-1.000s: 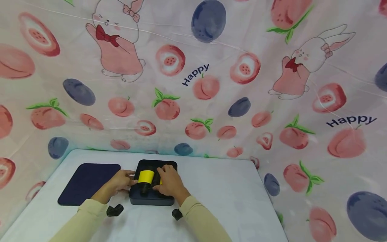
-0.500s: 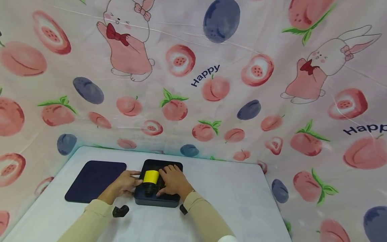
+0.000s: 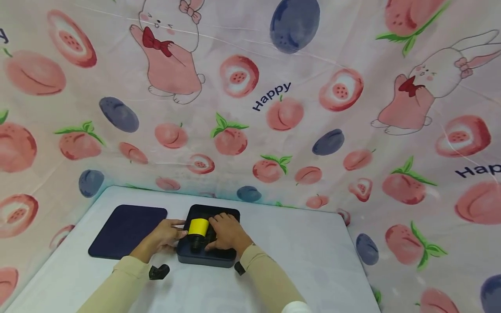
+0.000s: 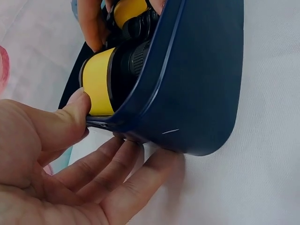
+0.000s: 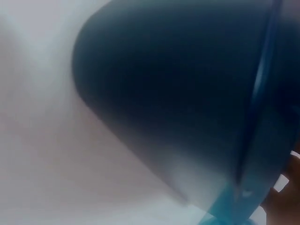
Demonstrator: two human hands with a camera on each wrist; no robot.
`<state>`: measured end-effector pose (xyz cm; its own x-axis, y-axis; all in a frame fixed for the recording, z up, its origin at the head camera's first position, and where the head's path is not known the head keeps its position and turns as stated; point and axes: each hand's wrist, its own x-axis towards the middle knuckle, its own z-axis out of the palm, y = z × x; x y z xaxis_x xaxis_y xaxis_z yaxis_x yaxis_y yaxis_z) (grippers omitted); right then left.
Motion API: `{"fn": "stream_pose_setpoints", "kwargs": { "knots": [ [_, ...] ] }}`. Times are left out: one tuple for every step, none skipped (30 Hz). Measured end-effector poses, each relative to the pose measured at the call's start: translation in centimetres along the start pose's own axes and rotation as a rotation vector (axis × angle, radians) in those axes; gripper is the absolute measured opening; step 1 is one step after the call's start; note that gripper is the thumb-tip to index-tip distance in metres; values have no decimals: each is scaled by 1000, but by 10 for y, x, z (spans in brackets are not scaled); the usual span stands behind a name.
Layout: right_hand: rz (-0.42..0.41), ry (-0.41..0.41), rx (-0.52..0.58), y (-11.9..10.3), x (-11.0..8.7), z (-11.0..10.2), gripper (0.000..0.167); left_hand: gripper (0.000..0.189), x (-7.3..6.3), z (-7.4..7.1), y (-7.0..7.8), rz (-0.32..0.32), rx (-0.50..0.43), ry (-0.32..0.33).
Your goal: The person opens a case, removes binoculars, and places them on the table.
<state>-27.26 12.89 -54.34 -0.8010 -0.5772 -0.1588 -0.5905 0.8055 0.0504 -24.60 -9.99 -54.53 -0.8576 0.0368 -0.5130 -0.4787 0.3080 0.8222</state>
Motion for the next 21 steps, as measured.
{"fn": "stream_pose_setpoints", "kwargs": {
  "knots": [
    [3,-1,4,0,0,-1,100,61,0,0,0,2,-4,1],
    [5,-2,6,-1,1,-2,99,61,0,0,1,2,-11,3],
    [7,-5,9,-1,1,-2,99,61,-1,0,1,4,-10,2],
    [8,-9,11,-1,2,-3,98,60,-1,0,2,2,-15,4],
    [7,-12,12,-1,2,-4,98,60,-1,0,3,0,-22,5],
    [6,-16,13,-2,3,-4,98,60,-1,0,3,-4,-28,8],
    [3,-18,12,-2,3,-5,99,60,-1,1,3,-7,-33,10],
    [1,-21,9,-2,4,-5,99,59,-1,1,4,-10,-37,11],
    [-1,-21,5,-2,5,-5,100,59,-2,1,4,-12,-39,11],
    [-3,-22,-1,-2,5,-4,100,59,-1,1,4,-18,-47,14],
    [-4,-22,-7,-2,5,-3,100,59,-2,1,4,-21,-53,17],
    [-5,-20,-11,-2,6,-3,100,59,-2,1,4,-20,-53,17],
    [-7,-20,-16,-2,6,-2,100,58,-3,1,3,-22,-54,19],
    [-9,-19,-21,-2,7,-2,100,58,-3,1,3,-21,-51,20],
    [-11,-18,-24,-2,7,-1,99,58,-3,1,3,-22,-51,24],
    [-14,-16,-25,-2,7,-1,99,57,-3,1,2,-23,-51,28],
    [-17,-16,-24,-3,8,-1,98,57,-4,1,2,-24,-50,30],
    [-20,-15,-24,-3,8,-2,98,57,-4,1,2,-24,-48,30],
    [-24,-17,-25,-4,8,-2,98,57,-4,1,2,-26,-50,32],
    [-27,-18,-28,-5,7,-2,97,57,-4,1,1,-25,-51,31],
    [-29,-19,-29,-5,7,-3,97,57,-4,0,1,-25,-52,29]
  ]
}}
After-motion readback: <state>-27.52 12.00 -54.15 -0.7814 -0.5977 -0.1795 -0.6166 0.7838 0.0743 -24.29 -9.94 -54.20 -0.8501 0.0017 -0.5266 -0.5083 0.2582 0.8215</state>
